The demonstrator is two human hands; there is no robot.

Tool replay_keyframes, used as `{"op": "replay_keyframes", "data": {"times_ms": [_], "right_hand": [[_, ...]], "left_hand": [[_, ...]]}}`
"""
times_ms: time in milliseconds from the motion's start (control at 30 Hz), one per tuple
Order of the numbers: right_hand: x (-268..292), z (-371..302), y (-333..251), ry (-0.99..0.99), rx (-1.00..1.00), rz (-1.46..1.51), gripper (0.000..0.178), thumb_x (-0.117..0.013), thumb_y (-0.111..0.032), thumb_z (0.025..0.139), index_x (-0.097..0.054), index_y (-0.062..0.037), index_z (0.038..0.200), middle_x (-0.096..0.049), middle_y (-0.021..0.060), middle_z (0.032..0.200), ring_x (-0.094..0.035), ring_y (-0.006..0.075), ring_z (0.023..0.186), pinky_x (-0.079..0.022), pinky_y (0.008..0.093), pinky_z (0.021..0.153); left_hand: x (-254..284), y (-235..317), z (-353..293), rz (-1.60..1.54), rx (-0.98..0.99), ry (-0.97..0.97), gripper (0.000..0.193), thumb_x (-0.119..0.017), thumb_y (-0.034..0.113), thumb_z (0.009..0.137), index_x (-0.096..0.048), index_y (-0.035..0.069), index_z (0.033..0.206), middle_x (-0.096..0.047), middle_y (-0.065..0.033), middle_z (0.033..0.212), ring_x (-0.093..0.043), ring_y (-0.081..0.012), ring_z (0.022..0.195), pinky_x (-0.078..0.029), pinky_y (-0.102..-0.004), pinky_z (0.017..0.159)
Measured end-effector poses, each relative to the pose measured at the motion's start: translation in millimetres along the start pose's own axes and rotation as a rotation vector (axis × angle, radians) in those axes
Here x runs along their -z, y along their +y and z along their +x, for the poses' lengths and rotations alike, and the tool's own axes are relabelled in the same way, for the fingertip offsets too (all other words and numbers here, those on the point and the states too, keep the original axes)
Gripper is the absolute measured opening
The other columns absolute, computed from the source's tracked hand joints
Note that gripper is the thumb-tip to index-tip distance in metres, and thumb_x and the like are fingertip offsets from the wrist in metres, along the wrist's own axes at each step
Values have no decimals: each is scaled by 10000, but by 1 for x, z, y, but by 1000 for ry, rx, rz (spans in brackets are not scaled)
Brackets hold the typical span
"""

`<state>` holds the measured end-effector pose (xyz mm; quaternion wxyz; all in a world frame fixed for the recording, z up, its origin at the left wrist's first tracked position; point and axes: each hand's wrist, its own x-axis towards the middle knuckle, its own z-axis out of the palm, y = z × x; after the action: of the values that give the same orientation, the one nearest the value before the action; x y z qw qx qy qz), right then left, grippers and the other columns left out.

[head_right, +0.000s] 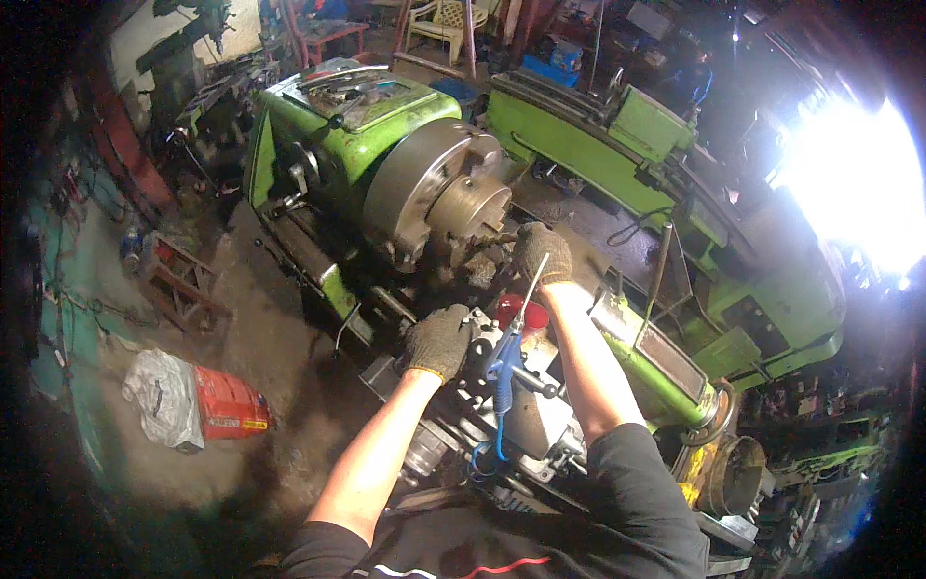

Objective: The person operates a green metal lathe, adjusting the tool post and carriage while a cylindrical workpiece rotates. They repeatedly apply a red liquid from a small container to the cutting area and wipe the workpiece with gloved hands.

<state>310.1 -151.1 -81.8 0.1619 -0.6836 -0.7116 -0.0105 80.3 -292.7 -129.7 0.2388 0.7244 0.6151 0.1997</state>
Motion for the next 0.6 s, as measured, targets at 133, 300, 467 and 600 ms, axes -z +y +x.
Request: {"op": "replay_keyframes", "data": {"times_ms": [133, 300, 467, 600], "right_hand": [[13, -6, -8, -26, -52, -36, 287, -768, -320, 968, -810, -86, 1128, -812, 258, 1091, -787, 458, 1059, -625, 572, 907], [21, 16, 16, 27, 57, -137, 316, -806, -307, 920, -794, -75, 1135, -812, 248, 1066, -790, 464, 1032, -635, 573, 878], [10, 42, 20, -95, 144, -167, 249, -754, -245, 937, -812, -60, 1093, -810, 247, 1082, -788, 459, 1044, -638, 566, 871], [-23, 52, 26, -121, 142, -57, 252, -697, -264, 953, -848, -78, 1029, -809, 244, 1035, -786, 460, 1022, -625, 556, 882]], "left_hand": [[8, 1, -2, 31, 9, 4, 288, -647, 366, 1070, -720, 128, 1215, -775, -213, 1179, -736, -448, 1144, -575, -603, 954], [1, 1, 0, 13, -7, 18, 276, -656, 349, 1066, -721, 127, 1218, -771, -217, 1155, -741, -451, 1119, -579, -604, 946], [7, 5, -3, -15, 23, 18, 278, -677, 344, 1059, -717, 122, 1221, -760, -222, 1140, -732, -457, 1107, -582, -595, 947], [10, 7, -6, -19, 5, 6, 288, -681, 334, 1056, -709, 116, 1241, -737, -228, 1141, -705, -448, 1141, -572, -598, 942]]}}
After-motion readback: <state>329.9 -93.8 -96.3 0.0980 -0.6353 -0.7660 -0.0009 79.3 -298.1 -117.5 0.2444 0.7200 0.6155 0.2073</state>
